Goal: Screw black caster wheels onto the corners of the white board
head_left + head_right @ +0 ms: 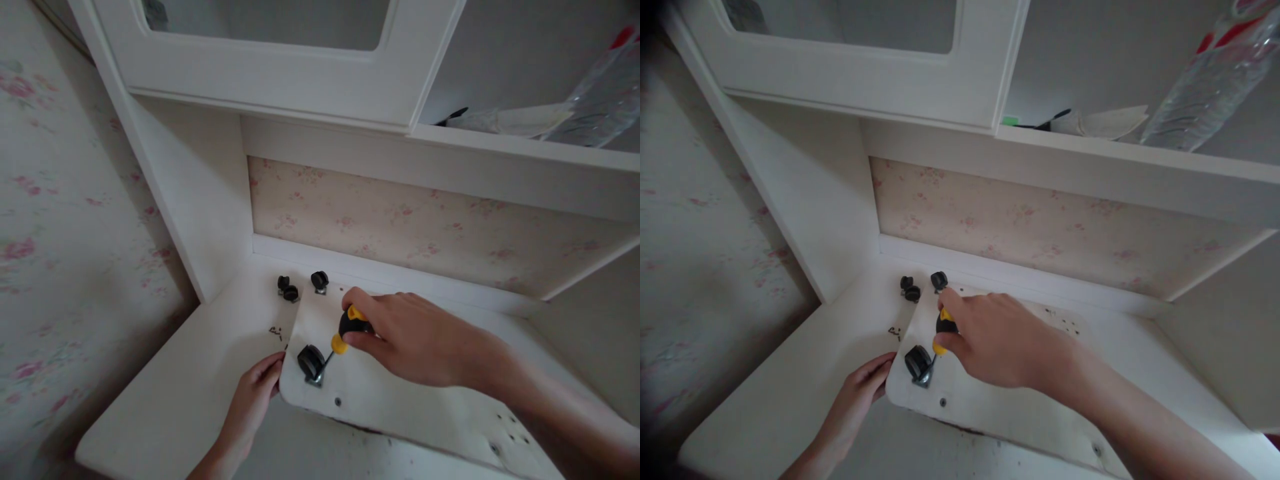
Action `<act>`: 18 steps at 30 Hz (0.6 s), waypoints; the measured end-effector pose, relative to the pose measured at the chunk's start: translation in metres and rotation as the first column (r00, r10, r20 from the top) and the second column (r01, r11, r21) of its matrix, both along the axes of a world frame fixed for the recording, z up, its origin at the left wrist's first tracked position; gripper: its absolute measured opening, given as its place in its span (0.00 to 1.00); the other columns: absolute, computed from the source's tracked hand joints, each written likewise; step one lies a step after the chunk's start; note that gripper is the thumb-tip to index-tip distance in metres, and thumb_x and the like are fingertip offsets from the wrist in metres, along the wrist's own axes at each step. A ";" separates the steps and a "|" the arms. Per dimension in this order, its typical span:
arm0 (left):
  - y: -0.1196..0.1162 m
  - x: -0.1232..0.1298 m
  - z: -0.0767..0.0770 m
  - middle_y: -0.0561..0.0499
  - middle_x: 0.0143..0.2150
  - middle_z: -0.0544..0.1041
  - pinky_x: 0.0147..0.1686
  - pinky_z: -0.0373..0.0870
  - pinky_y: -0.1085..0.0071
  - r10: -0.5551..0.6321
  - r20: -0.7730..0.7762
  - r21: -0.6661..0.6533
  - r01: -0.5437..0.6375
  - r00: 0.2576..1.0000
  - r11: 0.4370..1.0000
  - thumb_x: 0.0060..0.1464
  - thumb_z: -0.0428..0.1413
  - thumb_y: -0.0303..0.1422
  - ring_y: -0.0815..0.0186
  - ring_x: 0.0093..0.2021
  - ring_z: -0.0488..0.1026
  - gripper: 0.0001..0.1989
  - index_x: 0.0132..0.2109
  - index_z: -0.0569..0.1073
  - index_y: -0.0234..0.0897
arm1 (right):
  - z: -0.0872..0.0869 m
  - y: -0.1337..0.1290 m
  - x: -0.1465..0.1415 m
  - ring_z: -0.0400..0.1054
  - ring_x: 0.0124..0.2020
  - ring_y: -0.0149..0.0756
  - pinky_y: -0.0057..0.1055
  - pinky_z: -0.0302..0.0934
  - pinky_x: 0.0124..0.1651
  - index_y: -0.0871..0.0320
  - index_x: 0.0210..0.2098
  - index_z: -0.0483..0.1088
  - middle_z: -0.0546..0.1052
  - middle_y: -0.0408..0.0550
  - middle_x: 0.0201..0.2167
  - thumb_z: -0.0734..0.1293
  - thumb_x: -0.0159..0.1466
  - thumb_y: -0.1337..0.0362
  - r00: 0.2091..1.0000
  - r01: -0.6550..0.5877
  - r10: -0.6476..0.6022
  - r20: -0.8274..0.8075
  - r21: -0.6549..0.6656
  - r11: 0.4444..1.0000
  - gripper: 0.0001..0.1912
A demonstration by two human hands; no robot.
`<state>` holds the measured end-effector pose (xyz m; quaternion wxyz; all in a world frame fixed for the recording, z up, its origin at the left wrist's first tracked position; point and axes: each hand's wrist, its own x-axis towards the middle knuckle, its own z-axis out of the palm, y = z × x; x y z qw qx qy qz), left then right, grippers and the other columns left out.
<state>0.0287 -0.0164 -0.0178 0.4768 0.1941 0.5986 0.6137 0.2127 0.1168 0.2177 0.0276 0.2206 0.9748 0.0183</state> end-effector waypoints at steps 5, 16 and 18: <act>0.001 -0.001 -0.001 0.45 0.47 0.82 0.46 0.75 0.65 -0.009 -0.010 0.004 0.009 1.000 1.000 0.52 0.60 0.41 0.55 0.47 0.78 0.19 0.47 0.80 0.35 | -0.004 0.001 0.000 0.72 0.26 0.44 0.33 0.49 0.26 0.57 0.40 0.70 0.77 0.50 0.26 0.52 0.68 0.39 0.995 0.100 -0.096 -0.034 0.150 0.984 0.29; 0.001 0.001 0.000 0.44 0.46 0.82 0.45 0.76 0.65 0.005 -0.011 -0.015 -0.005 1.000 1.000 0.51 0.60 0.42 0.54 0.47 0.78 0.21 0.48 0.79 0.33 | -0.004 -0.002 0.000 0.73 0.28 0.45 0.34 0.51 0.27 0.56 0.46 0.68 0.78 0.49 0.29 0.52 0.68 0.40 0.996 0.081 -0.079 -0.028 0.078 0.994 0.28; 0.001 0.001 -0.001 0.45 0.46 0.82 0.45 0.76 0.65 0.003 -0.014 -0.015 -0.003 1.000 1.000 0.51 0.60 0.42 0.54 0.46 0.78 0.20 0.48 0.79 0.34 | -0.007 -0.002 0.002 0.74 0.32 0.42 0.33 0.53 0.30 0.55 0.52 0.64 0.79 0.48 0.34 0.55 0.69 0.44 0.998 0.010 -0.011 -0.060 -0.022 1.000 0.24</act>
